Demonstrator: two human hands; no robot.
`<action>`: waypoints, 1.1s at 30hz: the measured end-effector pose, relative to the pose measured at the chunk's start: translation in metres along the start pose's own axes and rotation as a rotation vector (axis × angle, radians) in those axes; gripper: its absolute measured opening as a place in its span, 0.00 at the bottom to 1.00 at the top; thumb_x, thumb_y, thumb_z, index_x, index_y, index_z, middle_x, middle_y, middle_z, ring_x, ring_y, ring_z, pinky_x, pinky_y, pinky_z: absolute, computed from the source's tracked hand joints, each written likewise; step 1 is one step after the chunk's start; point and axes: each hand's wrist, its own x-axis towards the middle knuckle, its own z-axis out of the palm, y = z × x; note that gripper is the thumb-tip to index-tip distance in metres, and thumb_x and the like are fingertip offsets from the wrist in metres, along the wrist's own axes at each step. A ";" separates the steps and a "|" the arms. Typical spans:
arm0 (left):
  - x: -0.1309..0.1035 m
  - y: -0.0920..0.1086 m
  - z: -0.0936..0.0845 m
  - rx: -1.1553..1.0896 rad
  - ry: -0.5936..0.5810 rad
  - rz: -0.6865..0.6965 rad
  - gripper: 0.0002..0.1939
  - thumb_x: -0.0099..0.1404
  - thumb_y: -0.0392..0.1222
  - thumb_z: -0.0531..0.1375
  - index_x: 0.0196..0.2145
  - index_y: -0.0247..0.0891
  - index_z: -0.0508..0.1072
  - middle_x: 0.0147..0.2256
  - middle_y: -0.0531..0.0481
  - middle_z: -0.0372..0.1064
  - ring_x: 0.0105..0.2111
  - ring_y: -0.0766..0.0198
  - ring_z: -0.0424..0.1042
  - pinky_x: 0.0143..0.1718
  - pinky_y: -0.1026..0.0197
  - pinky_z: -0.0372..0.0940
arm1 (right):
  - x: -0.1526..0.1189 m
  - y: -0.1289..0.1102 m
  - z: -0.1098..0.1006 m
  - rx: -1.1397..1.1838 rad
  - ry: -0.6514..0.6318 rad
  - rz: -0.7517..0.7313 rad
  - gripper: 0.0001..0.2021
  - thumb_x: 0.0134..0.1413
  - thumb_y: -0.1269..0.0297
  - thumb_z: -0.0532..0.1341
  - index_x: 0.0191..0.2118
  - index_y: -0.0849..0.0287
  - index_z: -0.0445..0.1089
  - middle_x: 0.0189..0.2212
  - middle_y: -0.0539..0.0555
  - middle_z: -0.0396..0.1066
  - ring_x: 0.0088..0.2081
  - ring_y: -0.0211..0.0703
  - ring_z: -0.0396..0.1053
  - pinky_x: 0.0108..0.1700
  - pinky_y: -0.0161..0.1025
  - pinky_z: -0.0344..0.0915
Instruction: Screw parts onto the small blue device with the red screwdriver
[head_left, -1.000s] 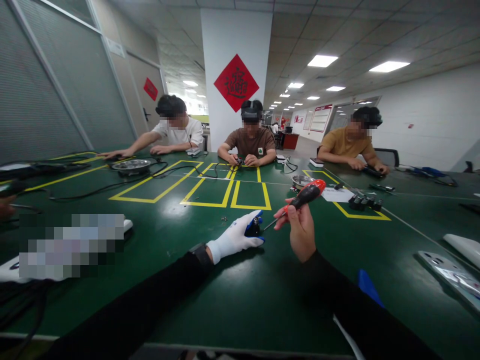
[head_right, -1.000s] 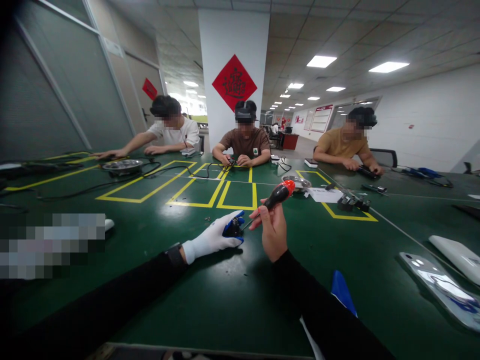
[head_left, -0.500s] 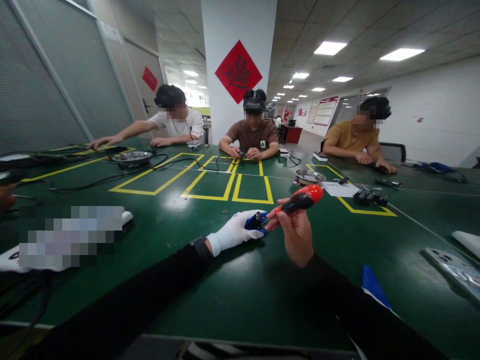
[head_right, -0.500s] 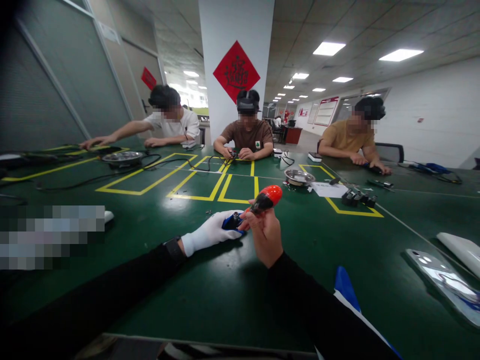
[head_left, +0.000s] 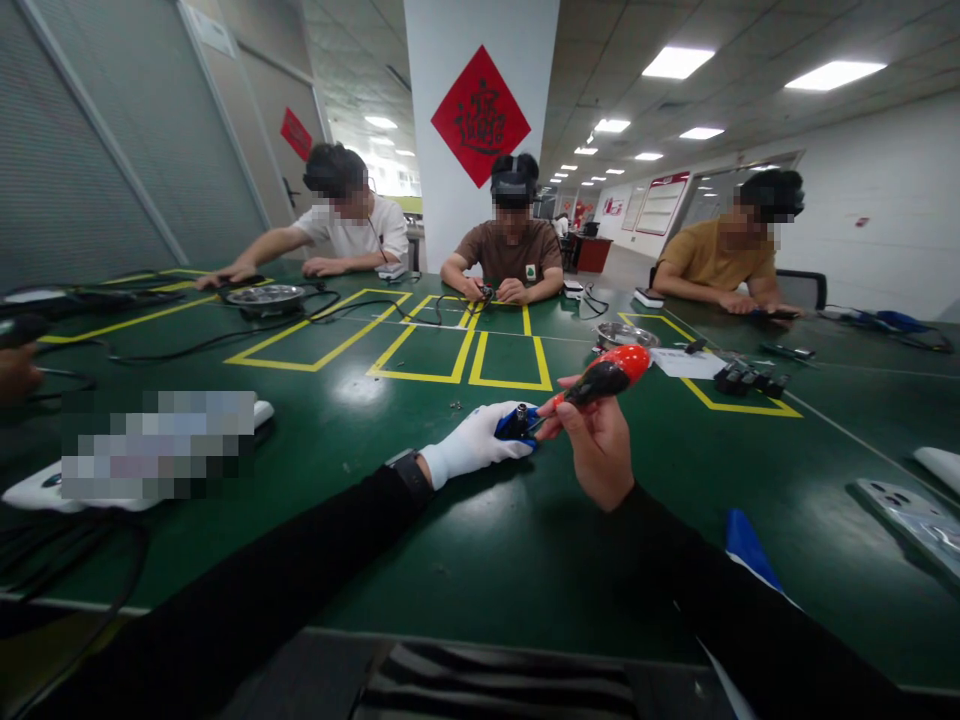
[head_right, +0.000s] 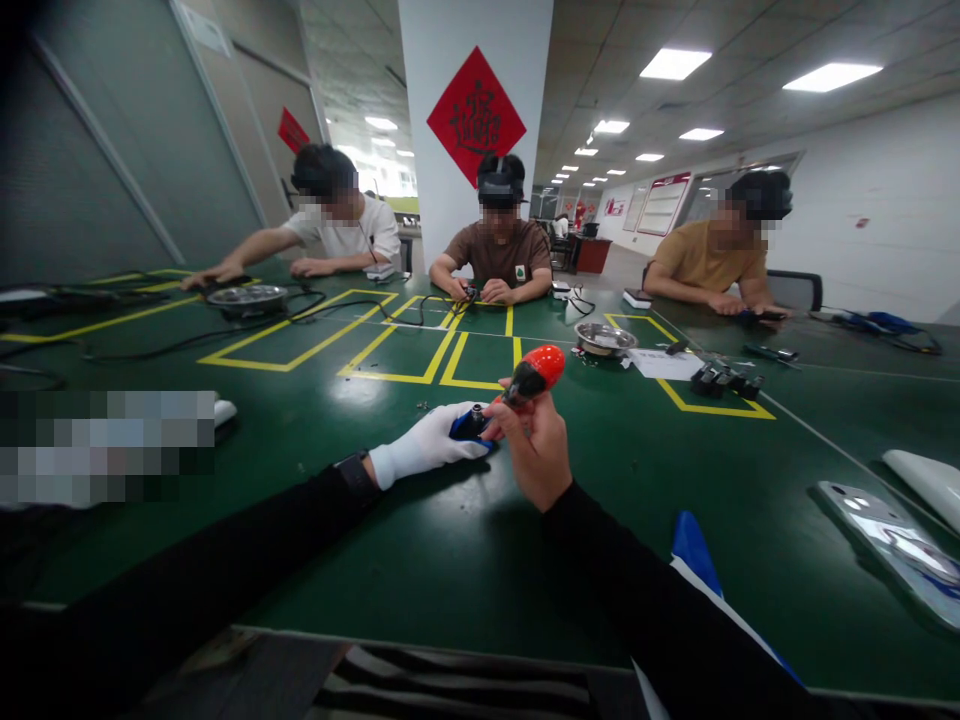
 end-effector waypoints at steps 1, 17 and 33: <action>-0.001 0.002 0.000 0.005 -0.007 -0.004 0.19 0.54 0.46 0.64 0.42 0.34 0.71 0.38 0.49 0.71 0.38 0.60 0.69 0.43 0.60 0.63 | 0.000 0.000 0.000 0.006 0.000 0.003 0.13 0.57 0.60 0.58 0.46 0.56 0.61 0.29 0.49 0.72 0.24 0.37 0.71 0.30 0.39 0.69; -0.002 0.004 -0.003 -0.049 -0.110 -0.190 0.18 0.57 0.53 0.59 0.37 0.34 0.68 0.24 0.55 0.63 0.19 0.70 0.60 0.21 0.67 0.56 | 0.001 0.000 -0.001 0.037 0.003 -0.002 0.12 0.57 0.61 0.58 0.46 0.56 0.61 0.29 0.48 0.71 0.24 0.36 0.71 0.29 0.37 0.68; -0.003 0.006 0.000 -0.130 -0.093 -0.233 0.18 0.56 0.53 0.59 0.36 0.34 0.69 0.23 0.55 0.63 0.18 0.71 0.59 0.18 0.68 0.55 | 0.008 -0.002 -0.001 0.209 0.000 0.086 0.10 0.57 0.63 0.58 0.43 0.55 0.57 0.28 0.46 0.70 0.23 0.33 0.68 0.27 0.34 0.66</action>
